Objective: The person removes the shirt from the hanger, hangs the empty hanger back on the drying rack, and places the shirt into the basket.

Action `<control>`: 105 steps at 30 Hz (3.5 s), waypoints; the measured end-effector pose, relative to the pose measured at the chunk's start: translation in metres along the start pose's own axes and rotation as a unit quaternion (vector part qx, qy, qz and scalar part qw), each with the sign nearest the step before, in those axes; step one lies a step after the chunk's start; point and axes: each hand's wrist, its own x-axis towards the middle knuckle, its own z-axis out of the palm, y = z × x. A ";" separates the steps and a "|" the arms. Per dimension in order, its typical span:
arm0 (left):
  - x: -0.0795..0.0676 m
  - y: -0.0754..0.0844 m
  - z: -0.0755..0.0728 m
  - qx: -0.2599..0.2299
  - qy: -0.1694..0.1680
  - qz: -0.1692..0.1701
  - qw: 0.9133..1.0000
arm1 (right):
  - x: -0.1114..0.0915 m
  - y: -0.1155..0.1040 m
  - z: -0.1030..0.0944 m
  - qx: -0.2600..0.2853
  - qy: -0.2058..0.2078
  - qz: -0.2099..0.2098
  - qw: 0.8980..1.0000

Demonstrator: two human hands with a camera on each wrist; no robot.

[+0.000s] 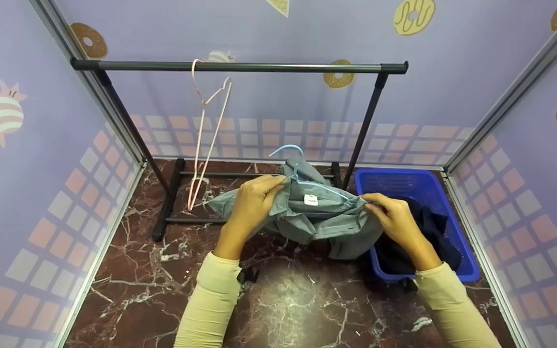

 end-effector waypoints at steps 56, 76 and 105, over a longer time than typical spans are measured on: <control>0.012 -0.002 -0.018 -0.106 0.082 0.002 0.991 | -0.024 0.003 0.061 0.296 -0.008 0.189 0.936; 0.013 -0.001 -0.011 -0.016 0.041 0.029 0.999 | 0.027 -0.012 -0.005 0.169 -0.070 0.055 0.982; 0.012 0.006 0.006 -0.025 0.010 0.046 0.999 | 0.040 -0.026 0.003 -0.055 -0.234 0.045 0.970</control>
